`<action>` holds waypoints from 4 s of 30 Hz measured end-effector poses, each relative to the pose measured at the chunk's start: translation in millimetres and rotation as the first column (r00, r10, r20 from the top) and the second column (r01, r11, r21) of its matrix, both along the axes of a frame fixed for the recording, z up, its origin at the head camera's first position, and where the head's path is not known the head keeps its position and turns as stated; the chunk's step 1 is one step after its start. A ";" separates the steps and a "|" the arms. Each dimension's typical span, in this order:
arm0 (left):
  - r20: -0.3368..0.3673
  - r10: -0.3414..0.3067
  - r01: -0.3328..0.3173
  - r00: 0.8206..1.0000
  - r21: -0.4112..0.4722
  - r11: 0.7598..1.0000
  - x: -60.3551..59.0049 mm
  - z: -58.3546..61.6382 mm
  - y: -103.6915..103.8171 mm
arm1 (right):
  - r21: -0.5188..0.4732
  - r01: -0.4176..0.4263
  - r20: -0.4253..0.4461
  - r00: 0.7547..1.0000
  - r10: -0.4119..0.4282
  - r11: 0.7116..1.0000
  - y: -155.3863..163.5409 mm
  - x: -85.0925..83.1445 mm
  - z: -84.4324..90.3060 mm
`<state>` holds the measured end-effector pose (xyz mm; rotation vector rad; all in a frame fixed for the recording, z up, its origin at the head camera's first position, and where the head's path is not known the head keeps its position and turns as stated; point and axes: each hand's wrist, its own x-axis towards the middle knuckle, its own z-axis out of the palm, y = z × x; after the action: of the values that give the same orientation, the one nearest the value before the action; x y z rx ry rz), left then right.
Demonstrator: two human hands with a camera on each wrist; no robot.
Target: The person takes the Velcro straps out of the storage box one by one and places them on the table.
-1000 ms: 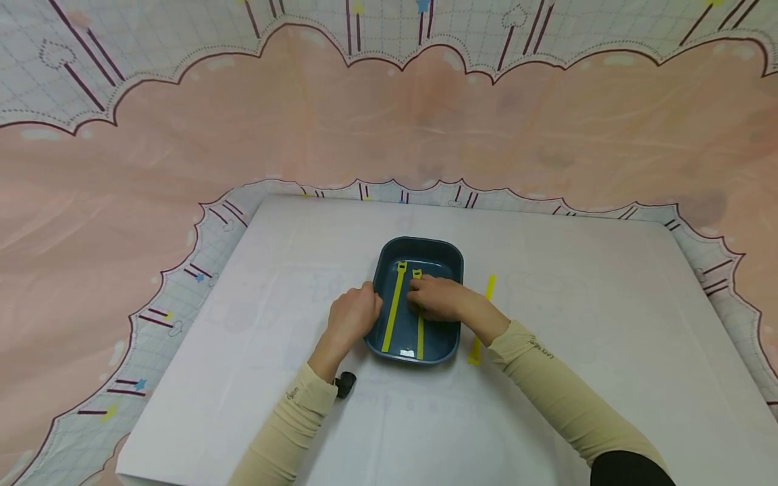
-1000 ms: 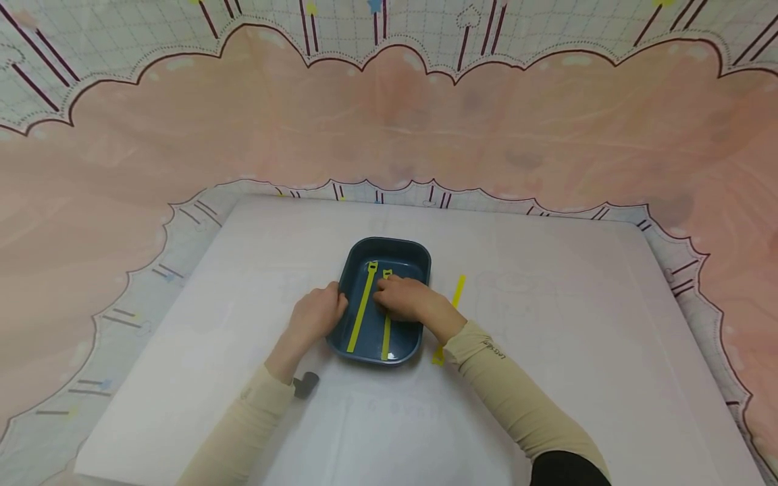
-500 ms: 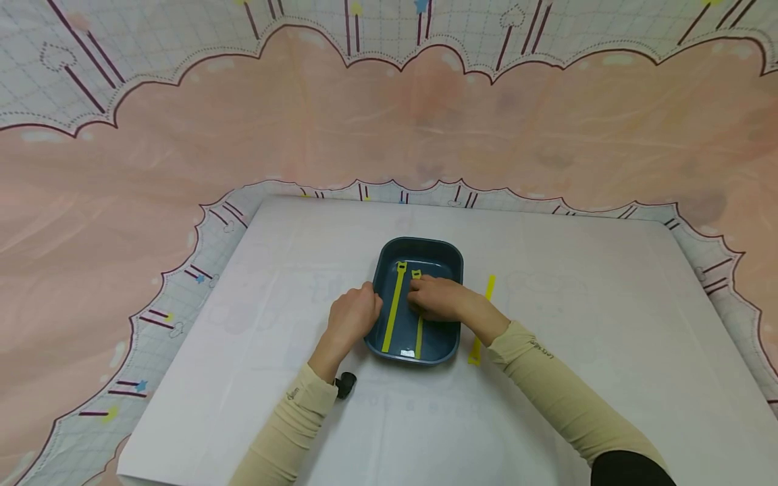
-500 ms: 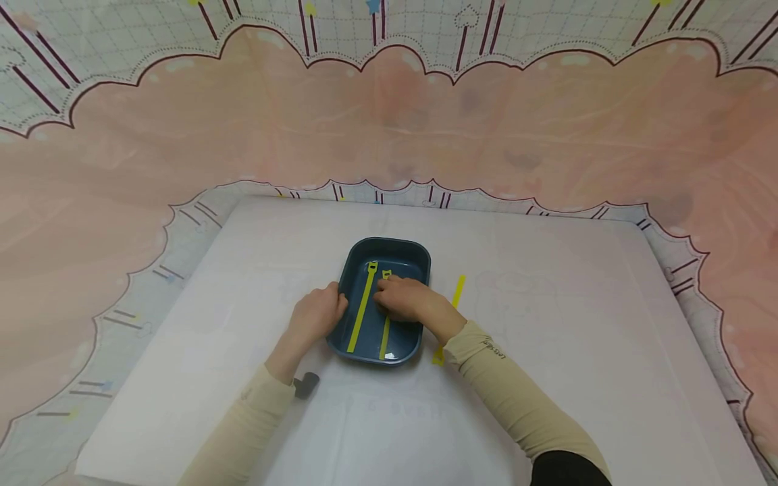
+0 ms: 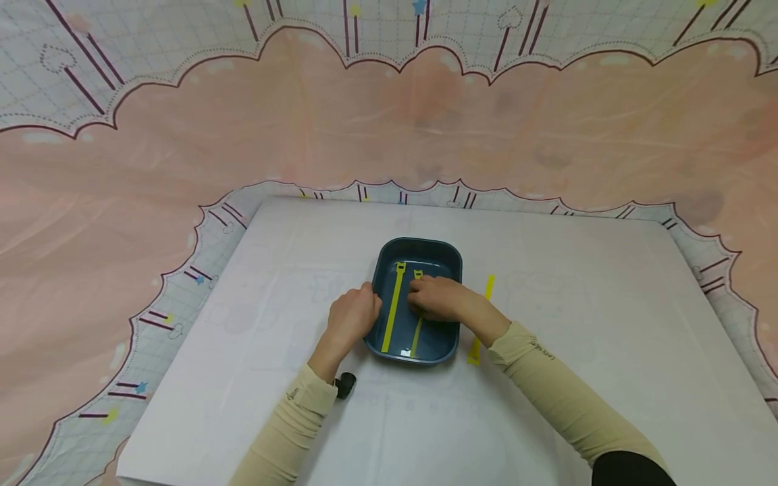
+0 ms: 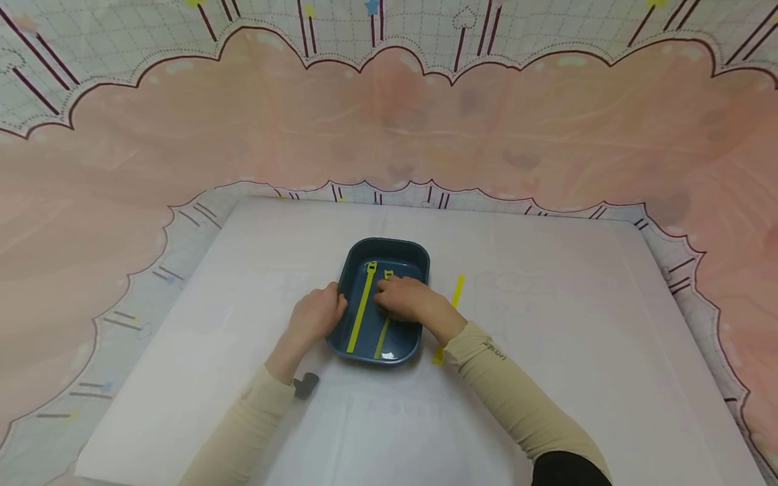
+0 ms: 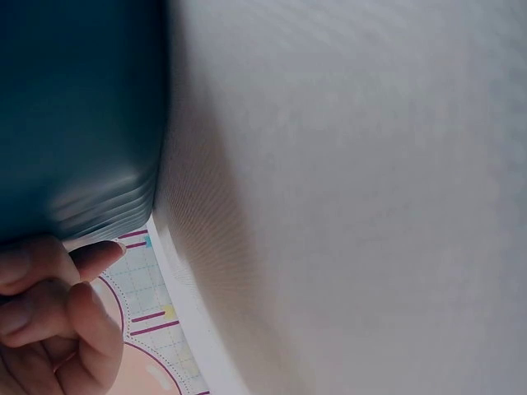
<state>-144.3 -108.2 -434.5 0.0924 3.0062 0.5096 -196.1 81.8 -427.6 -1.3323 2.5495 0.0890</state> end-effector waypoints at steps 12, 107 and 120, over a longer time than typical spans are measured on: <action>-0.003 0.000 0.000 1.000 0.005 1.000 -1.0 -3.3 -0.7 | -0.027 -0.016 -0.079 0.997 0.013 1.000 2.5 3.4 9.6; -0.002 0.002 -0.002 1.000 -0.001 1.000 -1.5 -3.5 1.2 | -0.221 0.237 -0.091 0.961 -0.262 0.946 69.0 19.9 49.0; -0.004 0.008 -0.008 1.000 0.006 1.000 -0.5 -5.3 0.3 | -0.224 0.377 -0.109 0.907 -0.407 0.899 79.1 17.9 43.3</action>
<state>-144.8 -107.9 -439.8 0.0821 3.0105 0.5195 -178.2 160.8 -384.3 -0.8656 2.9728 -0.1506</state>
